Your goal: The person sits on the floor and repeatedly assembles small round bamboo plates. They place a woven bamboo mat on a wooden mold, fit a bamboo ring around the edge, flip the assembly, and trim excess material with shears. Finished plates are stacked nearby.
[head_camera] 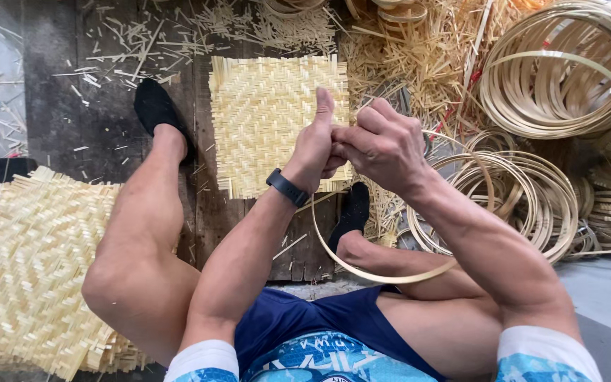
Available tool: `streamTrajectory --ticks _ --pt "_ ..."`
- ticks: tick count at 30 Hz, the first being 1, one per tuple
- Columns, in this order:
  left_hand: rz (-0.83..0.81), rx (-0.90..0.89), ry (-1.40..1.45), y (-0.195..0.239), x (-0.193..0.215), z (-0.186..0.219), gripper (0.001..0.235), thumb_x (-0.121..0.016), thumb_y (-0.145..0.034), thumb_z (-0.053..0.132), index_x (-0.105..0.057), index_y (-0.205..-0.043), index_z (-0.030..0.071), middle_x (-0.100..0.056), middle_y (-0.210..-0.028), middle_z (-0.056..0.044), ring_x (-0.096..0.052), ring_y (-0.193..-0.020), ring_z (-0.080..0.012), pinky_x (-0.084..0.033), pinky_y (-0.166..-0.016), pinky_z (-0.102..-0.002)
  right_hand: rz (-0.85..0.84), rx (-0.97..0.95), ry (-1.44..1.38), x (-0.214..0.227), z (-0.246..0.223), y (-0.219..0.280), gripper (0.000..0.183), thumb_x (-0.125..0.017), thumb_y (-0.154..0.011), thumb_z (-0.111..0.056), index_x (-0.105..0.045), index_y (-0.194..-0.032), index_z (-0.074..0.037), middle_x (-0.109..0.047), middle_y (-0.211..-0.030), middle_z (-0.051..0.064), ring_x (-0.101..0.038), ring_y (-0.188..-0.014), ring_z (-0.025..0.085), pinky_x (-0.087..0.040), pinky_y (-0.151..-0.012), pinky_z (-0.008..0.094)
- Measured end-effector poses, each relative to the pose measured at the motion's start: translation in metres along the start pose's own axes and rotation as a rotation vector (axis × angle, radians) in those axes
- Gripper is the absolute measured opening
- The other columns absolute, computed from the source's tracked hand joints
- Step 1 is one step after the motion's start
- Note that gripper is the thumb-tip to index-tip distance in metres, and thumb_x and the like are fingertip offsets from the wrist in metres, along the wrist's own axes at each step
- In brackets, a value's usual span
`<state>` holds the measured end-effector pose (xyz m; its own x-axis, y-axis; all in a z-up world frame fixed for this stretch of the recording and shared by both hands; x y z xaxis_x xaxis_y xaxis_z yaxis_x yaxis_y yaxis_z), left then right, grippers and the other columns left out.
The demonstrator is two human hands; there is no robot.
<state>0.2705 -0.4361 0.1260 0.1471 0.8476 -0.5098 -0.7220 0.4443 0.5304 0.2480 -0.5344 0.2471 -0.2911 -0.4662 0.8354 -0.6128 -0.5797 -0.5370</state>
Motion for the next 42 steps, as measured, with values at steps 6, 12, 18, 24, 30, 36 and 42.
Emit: streamTrajectory --ticks 6,12,18,24,30,36,42 --pt "-0.045 0.041 -0.027 -0.006 0.019 0.003 0.062 -0.049 -0.093 0.073 -0.054 -0.063 0.02 -0.047 -0.053 0.008 -0.033 -0.042 -0.0065 -0.024 -0.038 -0.026 -0.152 -0.117 -0.066 -0.003 0.043 -0.008 0.025 -0.087 -0.088 -0.031 -0.077 -0.101 -0.012 -0.069 -0.097 0.004 -0.067 -0.092 0.016 -0.059 -0.072 0.031" --pt "0.056 -0.577 0.655 -0.007 0.104 0.039 0.042 -0.065 -0.099 0.048 -0.064 -0.075 0.014 -0.046 -0.051 0.009 -0.039 -0.044 -0.0051 -0.034 -0.043 -0.023 0.268 -1.146 -1.206 0.014 0.122 0.061 0.043 -0.05 -0.109 -0.041 -0.072 -0.123 -0.007 -0.067 -0.089 0.005 -0.068 -0.081 0.018 -0.063 -0.072 0.036" --pt "-0.029 -0.467 0.474 0.011 0.113 0.058 0.03 -0.065 -0.094 0.033 -0.068 -0.08 0.007 -0.061 -0.06 -0.001 -0.053 -0.051 -0.0115 -0.042 -0.048 -0.027 0.42 -1.011 -1.678 -0.021 0.129 0.092 0.038 -0.05 -0.116 -0.032 -0.072 -0.128 -0.004 -0.057 -0.074 0.0 -0.048 -0.059 0.009 -0.042 -0.054 0.025" --pt "0.069 -0.41 -0.064 0.013 0.113 0.089 0.029 -0.066 -0.104 0.025 -0.076 -0.093 0.001 -0.052 -0.057 0.004 -0.04 -0.045 -0.0039 -0.032 -0.041 -0.022 0.206 -1.002 -1.119 -0.016 0.128 0.084 0.035 -0.056 -0.112 -0.034 -0.073 -0.124 -0.006 -0.057 -0.07 -0.003 -0.043 -0.052 0.007 -0.035 -0.044 0.023" --pt "-0.079 -0.375 -0.15 0.008 0.074 0.05 0.035 -0.062 -0.104 0.03 -0.071 -0.082 0.005 -0.047 -0.051 0.005 -0.033 -0.039 -0.0043 -0.026 -0.036 -0.022 0.047 -0.365 0.076 -0.031 0.108 0.037 0.065 -0.037 -0.11 -0.064 -0.058 -0.09 -0.006 -0.046 -0.073 -0.002 -0.04 -0.06 0.011 -0.034 -0.048 0.029" --pt "-0.023 -0.533 0.189 0.001 0.051 0.032 0.036 -0.059 -0.109 0.03 -0.061 -0.081 0.009 -0.045 -0.058 0.006 -0.035 -0.045 -0.0054 -0.029 -0.041 -0.024 0.026 -0.625 0.023 -0.059 0.113 0.034 0.075 -0.027 -0.099 -0.083 -0.038 -0.066 -0.016 -0.035 -0.056 -0.004 -0.03 -0.047 0.01 -0.023 -0.041 0.03" --pt "-0.01 -0.524 0.153 0.002 0.057 0.026 0.035 -0.055 -0.109 0.029 -0.061 -0.081 0.009 -0.044 -0.056 0.007 -0.033 -0.044 -0.0042 -0.027 -0.039 -0.022 0.056 -0.614 0.045 -0.034 0.139 0.046 0.074 -0.028 -0.098 -0.087 -0.037 -0.067 -0.021 -0.037 -0.059 -0.008 -0.032 -0.047 0.006 -0.025 -0.037 0.027"
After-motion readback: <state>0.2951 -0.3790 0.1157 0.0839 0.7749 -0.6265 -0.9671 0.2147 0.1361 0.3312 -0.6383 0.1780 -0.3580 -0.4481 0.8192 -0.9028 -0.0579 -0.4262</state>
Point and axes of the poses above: each hand's wrist, its own y-axis away from the middle knuckle, its own x-axis out of the back of the hand, z = x × y, the point moved 6 cm from there along -y, towards the middle knuckle
